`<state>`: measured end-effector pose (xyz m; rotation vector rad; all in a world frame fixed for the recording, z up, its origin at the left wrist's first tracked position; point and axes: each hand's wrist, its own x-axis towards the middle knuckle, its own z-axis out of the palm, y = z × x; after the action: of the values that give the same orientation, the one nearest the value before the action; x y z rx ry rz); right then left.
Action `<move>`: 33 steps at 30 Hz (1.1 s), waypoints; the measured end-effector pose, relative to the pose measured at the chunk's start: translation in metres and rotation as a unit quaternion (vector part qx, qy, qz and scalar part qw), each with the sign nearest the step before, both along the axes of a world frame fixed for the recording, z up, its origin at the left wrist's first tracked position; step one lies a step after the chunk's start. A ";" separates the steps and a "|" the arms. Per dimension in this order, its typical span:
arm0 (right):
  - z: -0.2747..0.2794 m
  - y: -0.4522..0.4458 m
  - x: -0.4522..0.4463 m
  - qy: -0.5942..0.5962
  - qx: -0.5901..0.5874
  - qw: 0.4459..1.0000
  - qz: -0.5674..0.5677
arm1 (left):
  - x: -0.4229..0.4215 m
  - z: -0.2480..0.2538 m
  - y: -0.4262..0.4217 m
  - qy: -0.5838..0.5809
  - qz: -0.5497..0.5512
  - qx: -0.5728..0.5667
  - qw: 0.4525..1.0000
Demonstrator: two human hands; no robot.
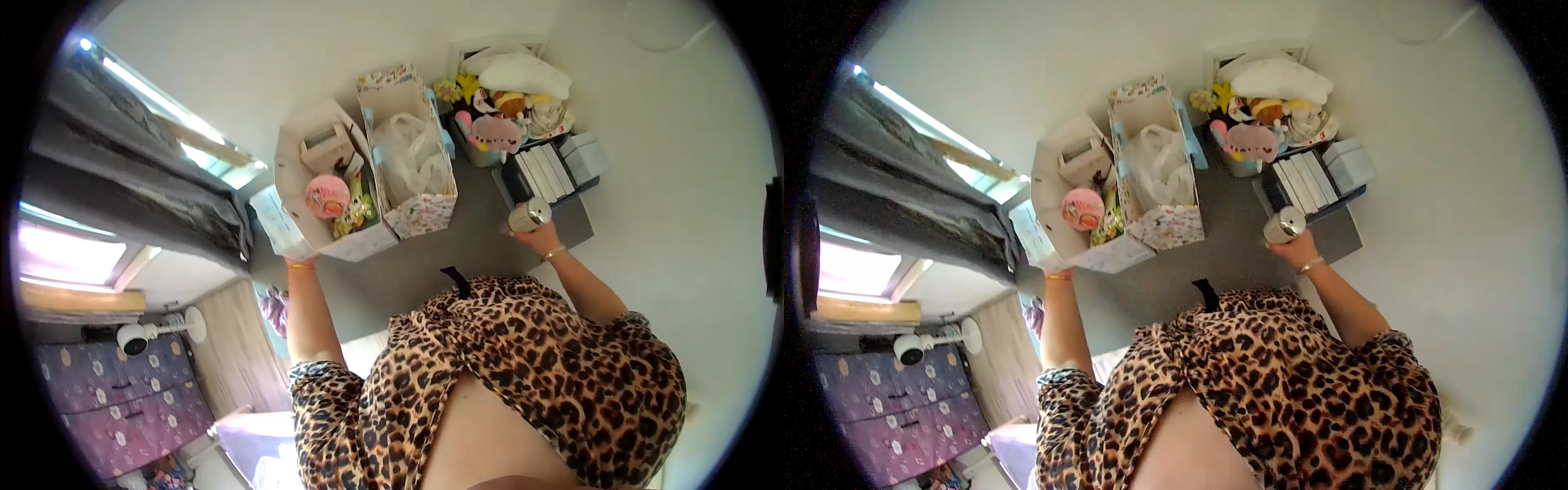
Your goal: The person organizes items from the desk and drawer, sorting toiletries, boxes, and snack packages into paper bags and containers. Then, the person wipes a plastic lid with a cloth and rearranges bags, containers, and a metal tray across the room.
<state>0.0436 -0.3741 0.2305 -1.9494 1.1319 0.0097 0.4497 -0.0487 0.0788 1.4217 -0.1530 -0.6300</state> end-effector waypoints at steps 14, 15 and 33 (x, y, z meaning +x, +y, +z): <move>0.044 0.015 0.054 -0.145 0.184 0.972 0.003 | -0.046 0.060 -0.112 0.022 0.003 -0.046 0.999; 0.040 0.016 0.059 -0.131 0.161 0.978 0.015 | -0.050 0.064 -0.122 0.016 0.003 -0.050 0.999; 0.001 0.029 0.166 -0.040 0.118 0.953 0.277 | 0.043 0.097 -0.147 -0.039 0.011 -0.082 0.996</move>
<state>0.2100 -0.3453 0.2313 -1.9658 0.4747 0.3473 0.4929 -0.1960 0.1761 1.2872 -0.2441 -0.5315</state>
